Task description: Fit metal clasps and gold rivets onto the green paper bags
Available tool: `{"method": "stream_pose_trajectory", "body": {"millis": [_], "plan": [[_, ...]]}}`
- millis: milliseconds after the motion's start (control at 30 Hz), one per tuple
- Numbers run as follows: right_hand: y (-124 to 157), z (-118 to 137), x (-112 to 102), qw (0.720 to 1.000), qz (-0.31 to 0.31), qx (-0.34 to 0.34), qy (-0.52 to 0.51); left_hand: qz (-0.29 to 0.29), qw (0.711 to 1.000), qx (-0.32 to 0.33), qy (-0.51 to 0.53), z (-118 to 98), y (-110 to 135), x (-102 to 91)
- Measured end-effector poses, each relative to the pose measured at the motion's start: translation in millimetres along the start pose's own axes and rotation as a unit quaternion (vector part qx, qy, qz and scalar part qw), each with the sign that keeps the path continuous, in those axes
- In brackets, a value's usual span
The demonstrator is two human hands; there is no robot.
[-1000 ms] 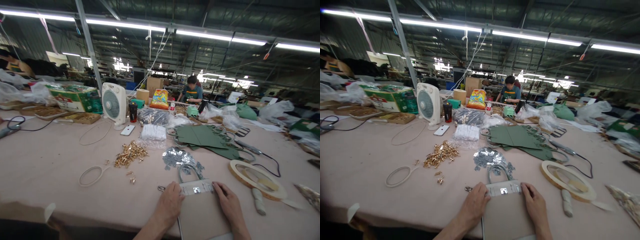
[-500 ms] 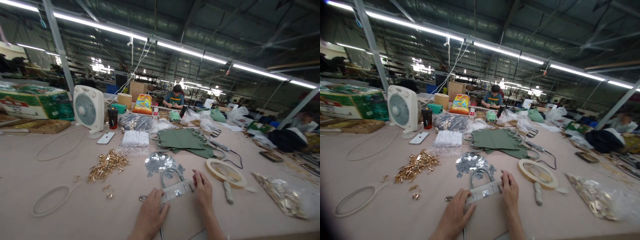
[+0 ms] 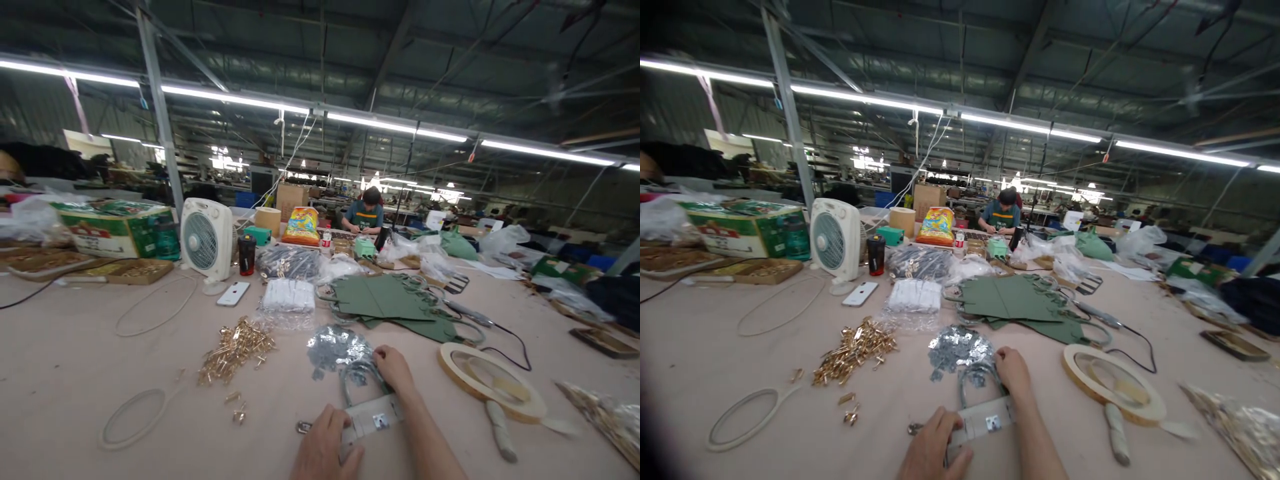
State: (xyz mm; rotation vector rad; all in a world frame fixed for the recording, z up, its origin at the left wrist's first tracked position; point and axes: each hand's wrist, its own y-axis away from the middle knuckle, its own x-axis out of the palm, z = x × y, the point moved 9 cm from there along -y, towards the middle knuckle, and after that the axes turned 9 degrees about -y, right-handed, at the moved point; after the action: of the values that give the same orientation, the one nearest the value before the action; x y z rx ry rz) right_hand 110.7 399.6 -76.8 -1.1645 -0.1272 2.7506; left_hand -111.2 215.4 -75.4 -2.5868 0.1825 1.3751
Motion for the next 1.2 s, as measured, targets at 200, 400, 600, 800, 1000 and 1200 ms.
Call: {"method": "stream_pose_trajectory", "body": {"millis": [200, 400, 600, 800, 1000, 1200], "plan": [[-12, -15, 8, 0.999, 0.018, 0.032, 0.027, 0.011, 1.000, -0.008, 0.011, -1, -1, -2.2], [-12, -18, 14, 0.998, 0.028, 0.036, 0.037, 0.009, 1.000, -0.009, 0.016, -2, 1, -6.8], [-6, -11, 12, 0.998, 0.017, 0.025, 0.054, 0.001, 1.000, -0.004, 0.028, -3, 4, -8.0], [2, -3, 4, 0.999, 0.001, 0.021, 0.038, -0.006, 0.999, 0.008, 0.036, -7, 5, -13.2], [15, 15, -12, 0.998, -0.048, 0.002, -0.046, -0.031, 0.997, -0.006, 0.065, -3, 6, -16.2], [23, 36, -47, 0.977, -0.093, -0.013, -0.193, -0.052, 0.996, 0.010, 0.076, -3, 8, -18.1]]}}
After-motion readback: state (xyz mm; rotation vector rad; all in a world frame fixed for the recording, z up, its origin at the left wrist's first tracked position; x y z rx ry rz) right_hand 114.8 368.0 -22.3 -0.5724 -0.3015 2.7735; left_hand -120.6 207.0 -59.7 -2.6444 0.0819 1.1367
